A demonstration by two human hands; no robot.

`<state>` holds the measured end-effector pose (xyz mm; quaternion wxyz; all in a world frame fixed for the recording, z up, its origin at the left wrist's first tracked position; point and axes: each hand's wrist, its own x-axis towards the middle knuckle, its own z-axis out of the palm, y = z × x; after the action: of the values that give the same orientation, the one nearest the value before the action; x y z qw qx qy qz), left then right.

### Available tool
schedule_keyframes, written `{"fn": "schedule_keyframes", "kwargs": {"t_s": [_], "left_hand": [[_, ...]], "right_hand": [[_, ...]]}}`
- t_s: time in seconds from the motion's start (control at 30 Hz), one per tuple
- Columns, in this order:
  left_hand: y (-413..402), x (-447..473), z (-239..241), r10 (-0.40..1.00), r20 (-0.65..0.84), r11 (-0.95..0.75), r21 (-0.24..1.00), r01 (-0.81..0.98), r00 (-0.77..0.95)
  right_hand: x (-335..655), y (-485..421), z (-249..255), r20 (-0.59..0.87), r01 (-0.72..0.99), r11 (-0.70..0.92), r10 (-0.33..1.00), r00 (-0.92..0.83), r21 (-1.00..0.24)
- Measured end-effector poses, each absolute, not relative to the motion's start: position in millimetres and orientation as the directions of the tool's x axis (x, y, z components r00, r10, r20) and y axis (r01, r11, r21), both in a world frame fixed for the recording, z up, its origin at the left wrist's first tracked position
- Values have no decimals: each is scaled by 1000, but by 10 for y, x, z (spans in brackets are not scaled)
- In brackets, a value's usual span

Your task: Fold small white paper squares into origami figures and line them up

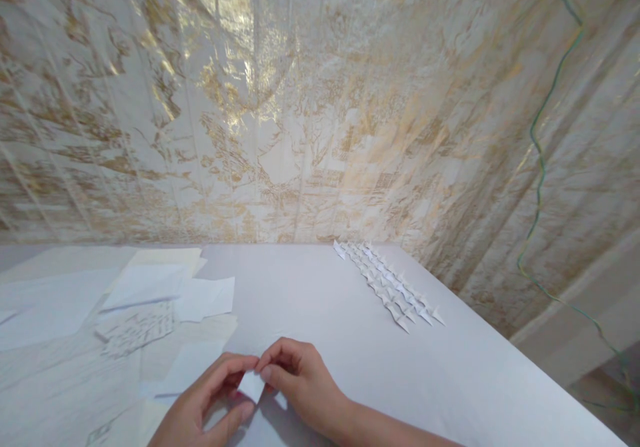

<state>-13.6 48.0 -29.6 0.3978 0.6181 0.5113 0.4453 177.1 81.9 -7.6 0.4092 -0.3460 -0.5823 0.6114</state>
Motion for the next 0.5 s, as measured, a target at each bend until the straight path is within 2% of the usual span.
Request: {"fn": "schedule_keyframes", "kwargs": {"t_s": [0.2, 0.4, 0.5], "left_hand": [[506, -156, -334, 995, 17, -33, 987, 155, 101], [471, -57, -367, 999, -33, 32, 999, -28, -37], [481, -97, -371, 997, -62, 63, 998, -10, 40]], "right_hand": [[1769, 816, -70, 62, -84, 28, 899, -433, -996], [1768, 814, -65, 57, -91, 19, 897, -438, -996], [1766, 804, -74, 52, -88, 14, 890, -452, -996]]}}
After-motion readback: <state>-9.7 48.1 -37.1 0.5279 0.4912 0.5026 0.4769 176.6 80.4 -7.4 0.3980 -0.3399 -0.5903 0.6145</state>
